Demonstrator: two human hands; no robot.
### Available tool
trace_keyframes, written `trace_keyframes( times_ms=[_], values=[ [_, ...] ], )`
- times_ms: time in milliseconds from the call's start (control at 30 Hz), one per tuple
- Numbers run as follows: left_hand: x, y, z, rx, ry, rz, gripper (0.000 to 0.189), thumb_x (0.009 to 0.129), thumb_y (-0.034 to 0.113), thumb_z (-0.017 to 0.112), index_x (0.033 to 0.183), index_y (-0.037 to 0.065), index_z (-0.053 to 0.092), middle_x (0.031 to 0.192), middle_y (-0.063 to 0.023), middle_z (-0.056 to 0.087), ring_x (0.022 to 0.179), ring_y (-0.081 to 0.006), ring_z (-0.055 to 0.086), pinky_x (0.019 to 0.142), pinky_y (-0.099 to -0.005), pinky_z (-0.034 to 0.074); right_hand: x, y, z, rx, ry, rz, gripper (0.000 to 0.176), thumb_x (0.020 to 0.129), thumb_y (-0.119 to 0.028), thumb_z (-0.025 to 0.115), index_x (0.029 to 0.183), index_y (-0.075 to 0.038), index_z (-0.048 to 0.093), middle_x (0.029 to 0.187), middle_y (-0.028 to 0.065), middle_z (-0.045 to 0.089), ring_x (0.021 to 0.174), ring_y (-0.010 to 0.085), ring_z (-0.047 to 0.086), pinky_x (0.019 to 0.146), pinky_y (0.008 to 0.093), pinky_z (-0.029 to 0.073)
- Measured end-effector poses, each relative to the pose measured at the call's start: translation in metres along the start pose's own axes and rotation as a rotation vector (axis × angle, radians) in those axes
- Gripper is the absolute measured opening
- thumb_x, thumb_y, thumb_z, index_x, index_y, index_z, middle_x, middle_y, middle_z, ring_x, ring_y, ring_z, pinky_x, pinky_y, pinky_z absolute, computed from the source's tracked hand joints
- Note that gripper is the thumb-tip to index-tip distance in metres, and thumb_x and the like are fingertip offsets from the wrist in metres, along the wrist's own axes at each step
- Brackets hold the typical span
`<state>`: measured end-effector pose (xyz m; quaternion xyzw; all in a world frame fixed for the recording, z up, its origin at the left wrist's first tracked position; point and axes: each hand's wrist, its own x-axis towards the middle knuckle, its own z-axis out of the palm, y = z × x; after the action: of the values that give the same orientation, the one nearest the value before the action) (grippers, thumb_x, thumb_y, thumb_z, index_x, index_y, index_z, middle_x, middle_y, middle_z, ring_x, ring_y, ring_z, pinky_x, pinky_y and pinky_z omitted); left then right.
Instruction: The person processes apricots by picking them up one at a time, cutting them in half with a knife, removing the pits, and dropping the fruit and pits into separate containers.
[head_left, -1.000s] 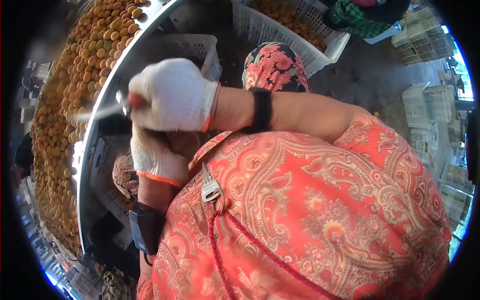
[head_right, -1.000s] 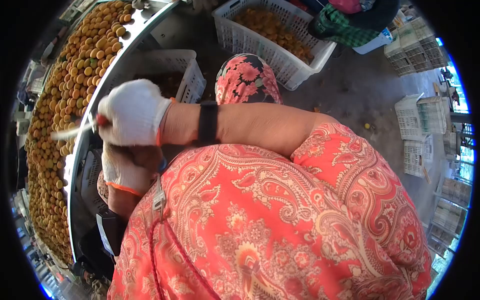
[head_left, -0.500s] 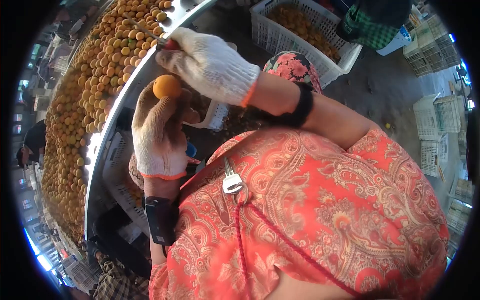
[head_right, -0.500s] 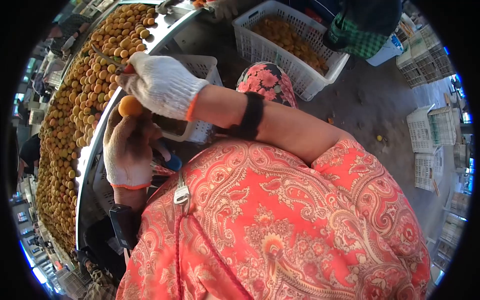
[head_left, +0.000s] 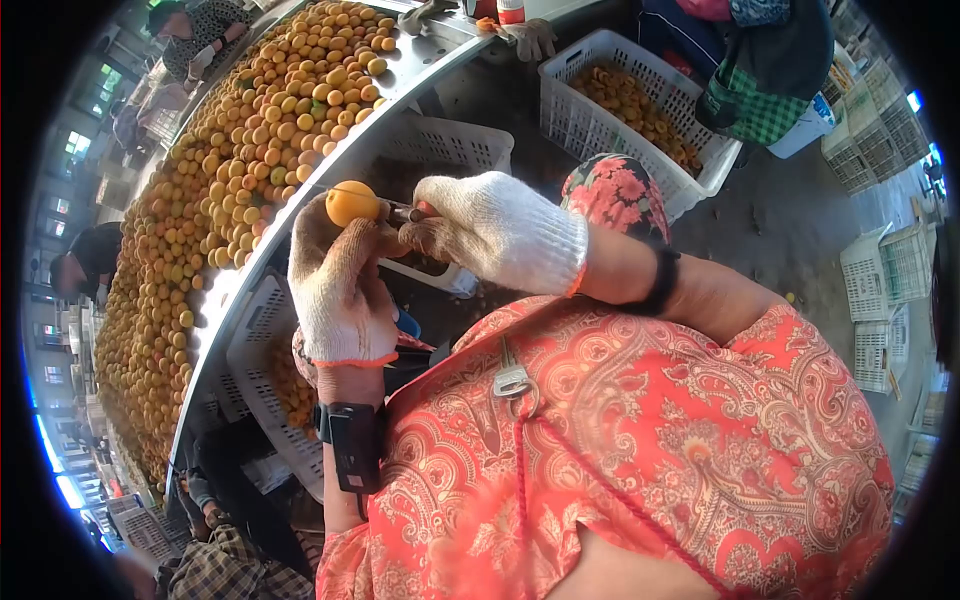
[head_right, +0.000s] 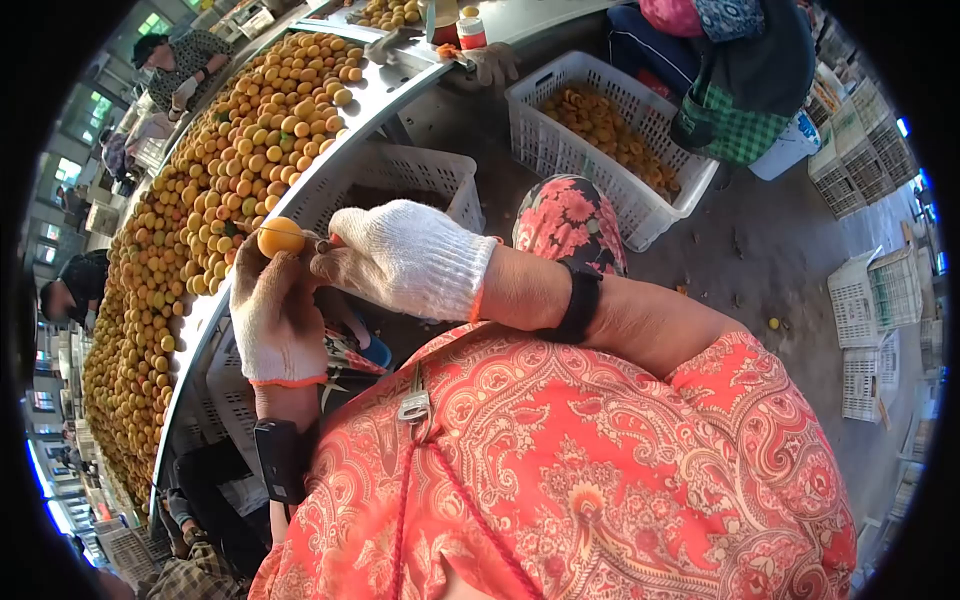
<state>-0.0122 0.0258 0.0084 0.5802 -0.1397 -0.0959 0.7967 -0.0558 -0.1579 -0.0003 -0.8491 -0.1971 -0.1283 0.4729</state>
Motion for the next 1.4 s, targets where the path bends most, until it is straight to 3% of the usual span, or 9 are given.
trace_keyframes(
  times_ms=[167, 267, 333, 633, 733, 967, 1133, 1233, 1400],
  values=[
    [0.0, 0.0, 0.001, -0.038, 0.009, 0.007, 0.034, 0.09, 0.007, 0.057, 0.121, -0.005, 0.05, 0.106, -0.0151, 0.06, 0.096, -0.0215, 0.061, 0.083, -0.0311, 0.052, 0.0, -0.002, 0.001, -0.016, -0.044, 0.036, 0.013, 0.088, -0.004, 0.057, 0.1, 0.0, 0.055, 0.078, 0.0224, 0.06, 0.075, 0.0411, 0.063, 0.063, 0.0416, 0.048],
    [0.002, 0.002, 0.0, -0.154, 0.07, 0.008, 0.034, 0.086, -0.003, 0.06, 0.12, -0.002, 0.054, 0.106, -0.0125, 0.062, 0.087, -0.0196, 0.065, 0.078, -0.0306, 0.056, 0.002, -0.003, 0.001, 0.004, -0.027, 0.045, 0.014, 0.088, -0.005, 0.057, 0.1, 0.0, 0.055, 0.079, 0.0228, 0.061, 0.075, 0.0407, 0.063, 0.063, 0.0422, 0.049],
    [0.002, 0.003, -0.003, -0.164, 0.015, -0.002, 0.034, 0.086, -0.004, 0.06, 0.12, -0.002, 0.055, 0.106, -0.0123, 0.062, 0.09, -0.0196, 0.065, 0.08, -0.0309, 0.056, 0.003, -0.003, 0.003, 0.015, 0.064, 0.001, 0.033, 0.095, -0.033, 0.064, 0.085, -0.002, 0.057, 0.069, 0.0239, 0.06, 0.071, 0.0444, 0.062, 0.058, 0.0487, 0.047],
    [0.002, 0.002, 0.002, -0.208, 0.033, 0.087, 0.032, 0.085, -0.005, 0.061, 0.116, -0.001, 0.056, 0.105, -0.0114, 0.063, 0.095, -0.0199, 0.063, 0.084, -0.0309, 0.053, 0.003, -0.006, 0.008, 0.078, 0.029, 0.095, 0.039, 0.096, -0.04, 0.059, 0.089, -0.001, 0.058, 0.076, 0.0236, 0.064, 0.077, 0.0431, 0.065, 0.064, 0.0476, 0.05],
    [0.001, 0.005, 0.009, -0.108, 0.079, 0.135, 0.028, 0.09, 0.004, 0.058, 0.117, -0.001, 0.054, 0.104, -0.0124, 0.062, 0.094, -0.0199, 0.061, 0.084, -0.0305, 0.05, 0.004, -0.013, 0.006, 0.067, 0.004, 0.145, 0.04, 0.097, -0.041, 0.057, 0.09, -0.002, 0.059, 0.08, 0.0238, 0.065, 0.079, 0.0433, 0.065, 0.065, 0.0484, 0.051],
    [0.005, 0.003, 0.013, -0.19, 0.036, 0.119, 0.033, 0.088, 0.0, 0.059, 0.121, -0.001, 0.054, 0.106, -0.0127, 0.063, 0.096, -0.0204, 0.062, 0.086, -0.0314, 0.049, 0.006, -0.009, 0.016, -0.034, 0.053, 0.151, 0.037, 0.097, -0.038, 0.056, 0.096, -0.001, 0.058, 0.081, 0.0234, 0.066, 0.081, 0.0428, 0.065, 0.067, 0.0489, 0.051],
    [0.01, -0.008, 0.013, -0.488, -0.128, -0.076, 0.038, 0.099, 0.023, 0.057, 0.128, 0.0, 0.053, 0.112, -0.0167, 0.064, 0.1, -0.0247, 0.061, 0.088, -0.0374, 0.05, 0.006, -0.007, 0.022, -0.17, 0.134, 0.163, 0.035, 0.096, -0.032, 0.054, 0.112, 0.0, 0.057, 0.086, 0.0221, 0.069, 0.083, 0.0389, 0.068, 0.07, 0.0472, 0.054],
    [0.015, -0.014, 0.012, -0.52, -0.129, -0.09, 0.038, 0.099, 0.028, 0.058, 0.125, 0.0, 0.056, 0.113, -0.0176, 0.064, 0.103, -0.025, 0.06, 0.09, -0.0383, 0.05, 0.006, -0.005, 0.023, -0.166, 0.169, 0.149, 0.036, 0.096, -0.03, 0.054, 0.116, 0.0, 0.056, 0.087, 0.0216, 0.069, 0.083, 0.0381, 0.069, 0.071, 0.0469, 0.055],
    [0.018, -0.021, 0.01, -0.433, -0.036, -0.03, 0.038, 0.099, 0.028, 0.059, 0.123, 0.0, 0.057, 0.11, -0.0164, 0.064, 0.101, -0.0261, 0.061, 0.091, -0.0394, 0.051, 0.006, -0.002, 0.02, -0.187, 0.149, 0.174, 0.031, 0.095, -0.03, 0.058, 0.108, -0.002, 0.053, 0.082, 0.0204, 0.067, 0.079, 0.0407, 0.066, 0.065, 0.0491, 0.052]
  ],
)
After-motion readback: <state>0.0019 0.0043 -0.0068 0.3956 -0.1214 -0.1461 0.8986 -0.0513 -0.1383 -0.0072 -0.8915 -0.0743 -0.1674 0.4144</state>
